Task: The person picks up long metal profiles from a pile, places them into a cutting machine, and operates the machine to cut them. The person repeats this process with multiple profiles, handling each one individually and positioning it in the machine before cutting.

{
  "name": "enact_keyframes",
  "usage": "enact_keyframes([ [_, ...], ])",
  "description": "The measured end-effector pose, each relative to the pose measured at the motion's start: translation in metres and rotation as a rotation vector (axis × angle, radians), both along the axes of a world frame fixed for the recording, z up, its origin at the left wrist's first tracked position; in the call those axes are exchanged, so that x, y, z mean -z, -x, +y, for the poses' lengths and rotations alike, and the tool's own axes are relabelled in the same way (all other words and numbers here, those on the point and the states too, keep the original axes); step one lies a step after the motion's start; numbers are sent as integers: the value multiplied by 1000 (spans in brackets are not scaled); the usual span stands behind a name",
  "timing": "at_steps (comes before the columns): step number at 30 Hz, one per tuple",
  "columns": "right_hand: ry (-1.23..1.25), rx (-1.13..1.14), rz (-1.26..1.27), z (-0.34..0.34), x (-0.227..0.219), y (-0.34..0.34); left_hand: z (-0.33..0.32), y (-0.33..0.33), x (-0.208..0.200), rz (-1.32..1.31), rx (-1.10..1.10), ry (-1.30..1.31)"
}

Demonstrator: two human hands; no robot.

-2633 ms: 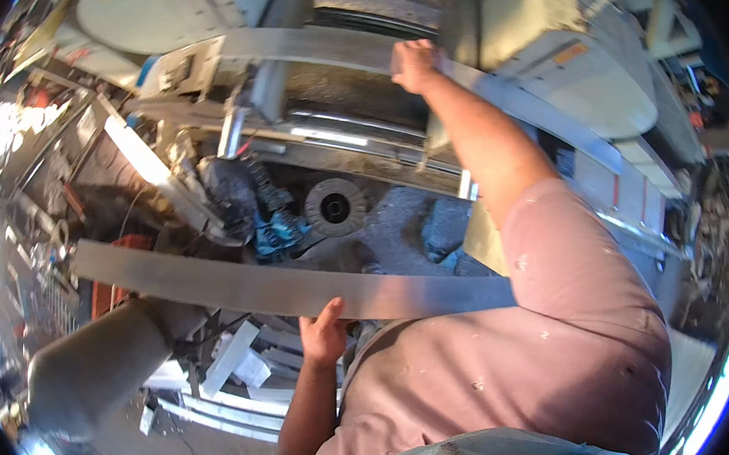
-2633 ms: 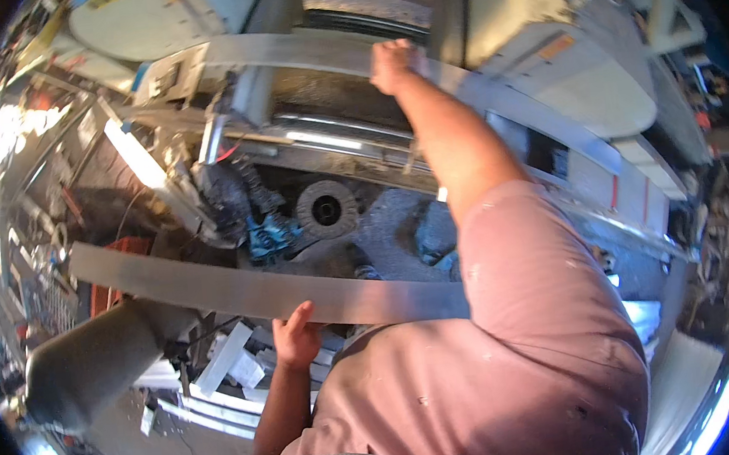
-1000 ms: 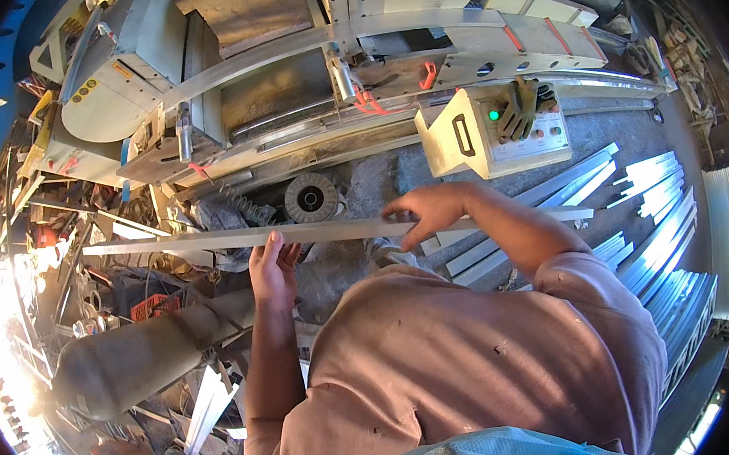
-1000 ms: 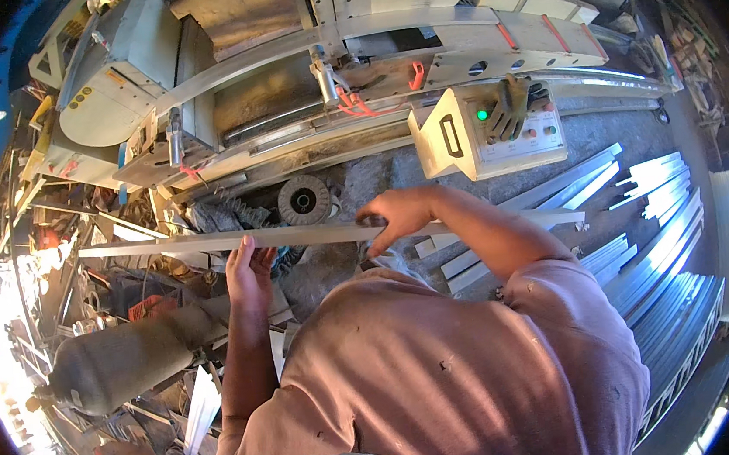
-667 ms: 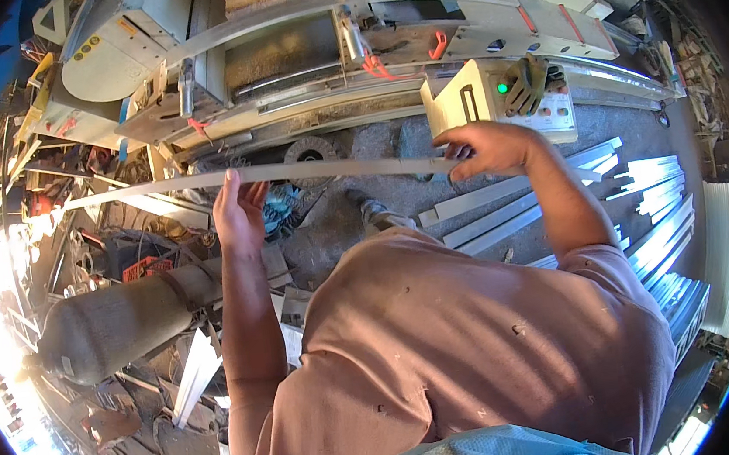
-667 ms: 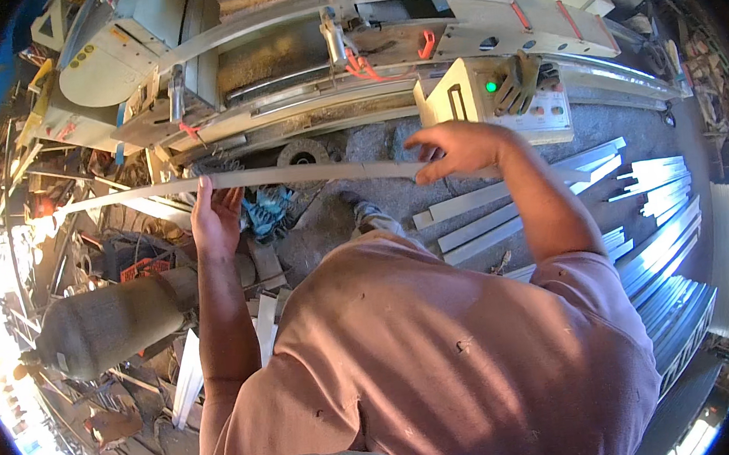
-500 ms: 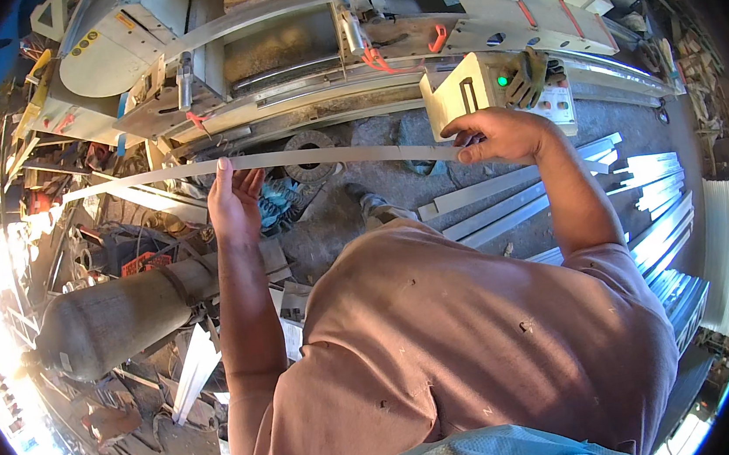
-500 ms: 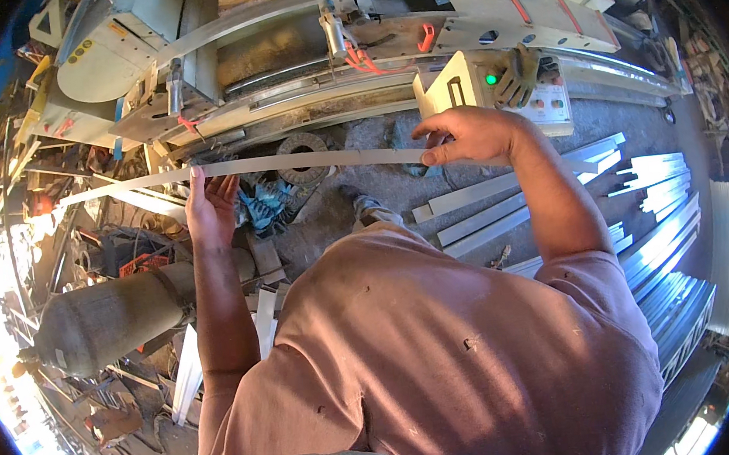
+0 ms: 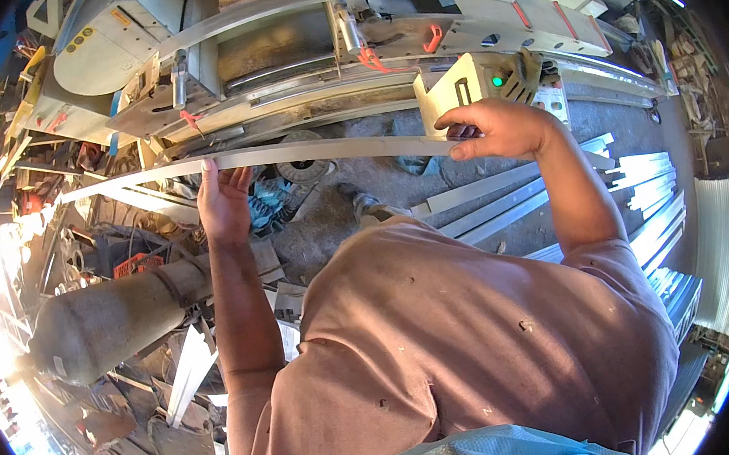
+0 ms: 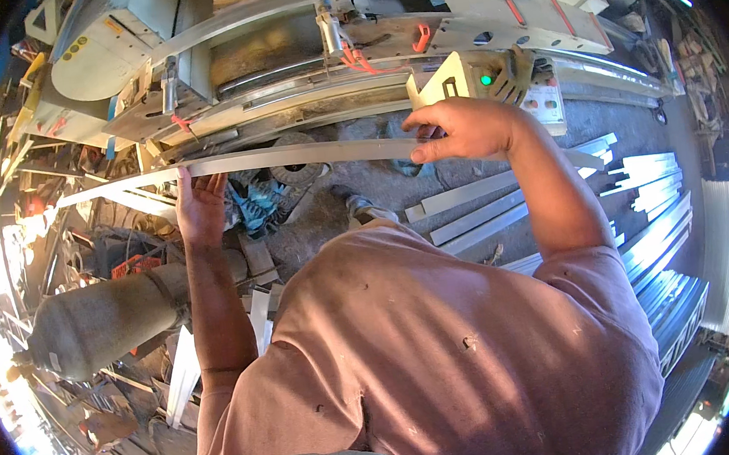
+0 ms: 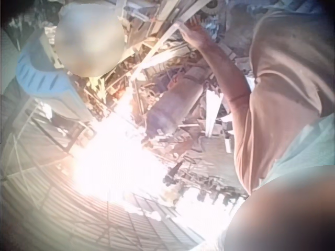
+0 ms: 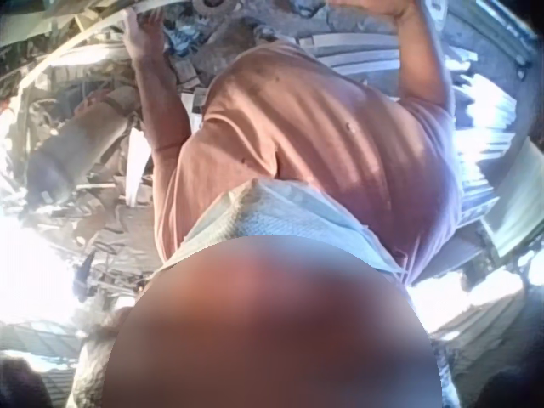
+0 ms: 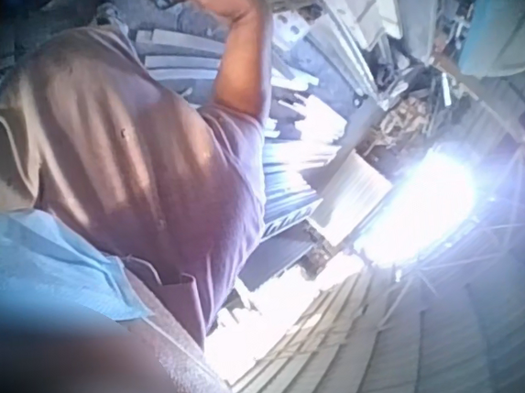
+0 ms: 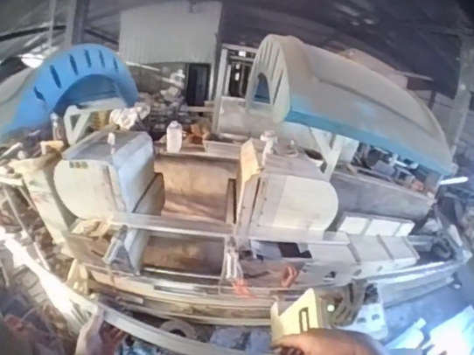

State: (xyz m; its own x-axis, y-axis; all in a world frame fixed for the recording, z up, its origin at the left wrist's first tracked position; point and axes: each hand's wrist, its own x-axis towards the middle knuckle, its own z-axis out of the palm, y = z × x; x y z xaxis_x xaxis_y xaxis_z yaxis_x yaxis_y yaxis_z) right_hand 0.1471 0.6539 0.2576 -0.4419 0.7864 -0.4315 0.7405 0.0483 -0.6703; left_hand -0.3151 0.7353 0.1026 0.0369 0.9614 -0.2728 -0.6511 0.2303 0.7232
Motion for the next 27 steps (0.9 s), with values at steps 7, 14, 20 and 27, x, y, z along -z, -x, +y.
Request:
enact_keyframes([
  [7, -86, -29, -216, 13, 2, 39, -4, -2, 9, -157, 6, -132],
  [14, -138, -58, -237, 34, 8, 72, -5, -16, 14, -160, 41, -167],
  [20, -83, 32, -69, 49, 21, 65, -5, -40, 6, -153, 13, -152],
  [27, 76, 151, 51, 61, 15, 44, 10, -55, 9, -199, 71, -193],
])
